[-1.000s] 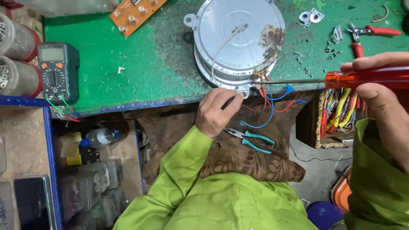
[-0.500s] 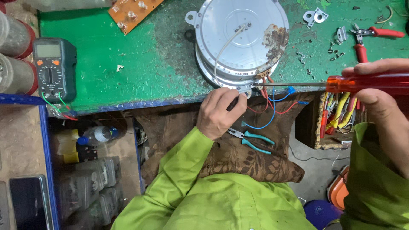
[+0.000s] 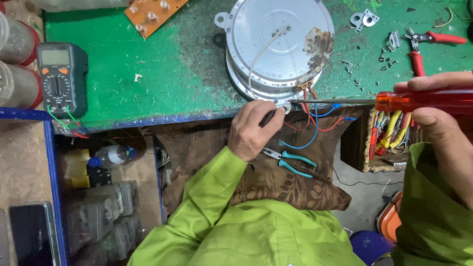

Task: The person uses a screwdriver to loosen and remove screws from a circular metal component on a green workbench.

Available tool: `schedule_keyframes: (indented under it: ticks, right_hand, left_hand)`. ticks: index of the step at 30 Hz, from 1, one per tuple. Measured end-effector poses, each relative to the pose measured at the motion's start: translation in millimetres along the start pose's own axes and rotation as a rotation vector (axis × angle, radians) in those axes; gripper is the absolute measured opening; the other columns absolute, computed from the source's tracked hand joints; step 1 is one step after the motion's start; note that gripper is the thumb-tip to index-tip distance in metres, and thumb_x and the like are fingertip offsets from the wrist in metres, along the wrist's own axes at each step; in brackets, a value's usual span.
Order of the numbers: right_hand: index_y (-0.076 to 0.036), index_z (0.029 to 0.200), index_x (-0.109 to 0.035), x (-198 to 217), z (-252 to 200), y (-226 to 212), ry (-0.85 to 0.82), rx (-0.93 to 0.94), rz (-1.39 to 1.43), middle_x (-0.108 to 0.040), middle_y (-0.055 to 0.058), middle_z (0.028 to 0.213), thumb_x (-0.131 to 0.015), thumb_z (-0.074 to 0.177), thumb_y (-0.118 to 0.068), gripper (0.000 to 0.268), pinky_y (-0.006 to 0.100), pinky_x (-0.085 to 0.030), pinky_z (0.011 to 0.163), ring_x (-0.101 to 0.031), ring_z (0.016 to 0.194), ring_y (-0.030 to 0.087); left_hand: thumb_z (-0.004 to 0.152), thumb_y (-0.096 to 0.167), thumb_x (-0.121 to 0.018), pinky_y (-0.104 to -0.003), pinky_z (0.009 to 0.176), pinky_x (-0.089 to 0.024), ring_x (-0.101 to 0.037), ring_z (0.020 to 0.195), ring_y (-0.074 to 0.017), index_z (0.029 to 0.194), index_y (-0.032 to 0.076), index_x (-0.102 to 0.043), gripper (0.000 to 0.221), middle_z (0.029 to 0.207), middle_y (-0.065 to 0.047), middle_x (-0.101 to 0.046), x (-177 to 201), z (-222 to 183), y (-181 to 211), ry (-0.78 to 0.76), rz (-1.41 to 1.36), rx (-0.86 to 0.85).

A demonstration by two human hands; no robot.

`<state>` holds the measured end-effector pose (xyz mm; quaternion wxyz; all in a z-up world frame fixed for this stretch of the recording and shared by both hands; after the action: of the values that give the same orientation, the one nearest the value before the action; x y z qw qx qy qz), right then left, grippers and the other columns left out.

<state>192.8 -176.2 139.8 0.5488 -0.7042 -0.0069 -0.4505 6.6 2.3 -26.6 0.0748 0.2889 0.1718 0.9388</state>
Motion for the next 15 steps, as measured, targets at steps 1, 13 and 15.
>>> schedule_keyframes:
  ticks: [1,13,15]
  right_hand:
    - [0.01,0.146,-0.052,0.0,-0.1,-4.3,0.001,-0.002,-0.009,-0.065,0.027,0.15,-0.051,0.119,-0.013,0.035,0.041,-0.05,0.127,-0.066,0.138,0.033]
    - [0.006,0.147,-0.051,2.9,-1.2,1.6,0.009,-0.053,0.015,-0.064,0.026,0.151,-0.052,0.117,-0.017,0.038,0.04,-0.052,0.124,-0.067,0.138,0.032]
    - [0.007,0.146,-0.051,2.2,-0.4,-1.9,0.015,-0.049,0.009,-0.064,0.026,0.151,-0.052,0.118,-0.016,0.037,0.04,-0.052,0.126,-0.066,0.139,0.032]
  left_hand:
    - [0.104,-0.004,-0.074,-0.045,0.089,-0.062,-0.067,0.103,-0.0336,0.114,0.006,-0.075,0.014,0.115,-0.013,-0.065,-0.2,-0.9,-0.6,0.005,0.028,0.008]
    - [0.105,0.006,-0.07,-0.044,0.09,-0.053,-0.068,0.107,-0.029,0.107,0.018,-0.078,0.014,0.119,-0.006,-0.072,16.0,14.6,7.7,0.027,0.191,0.035]
    - [0.105,0.006,-0.07,-0.044,0.09,-0.053,-0.068,0.107,-0.0298,0.106,0.018,-0.078,0.014,0.119,-0.007,-0.072,16.2,15.8,8.3,0.033,0.197,0.041]
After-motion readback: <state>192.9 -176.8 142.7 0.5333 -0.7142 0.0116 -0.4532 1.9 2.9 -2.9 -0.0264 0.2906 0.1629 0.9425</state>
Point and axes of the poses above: each hand's wrist, its own z-axis towards the middle knuckle, its own x-axis out of the back of the hand, y = z × x, the point moved 4 cm from there along z, towards the middle knuckle
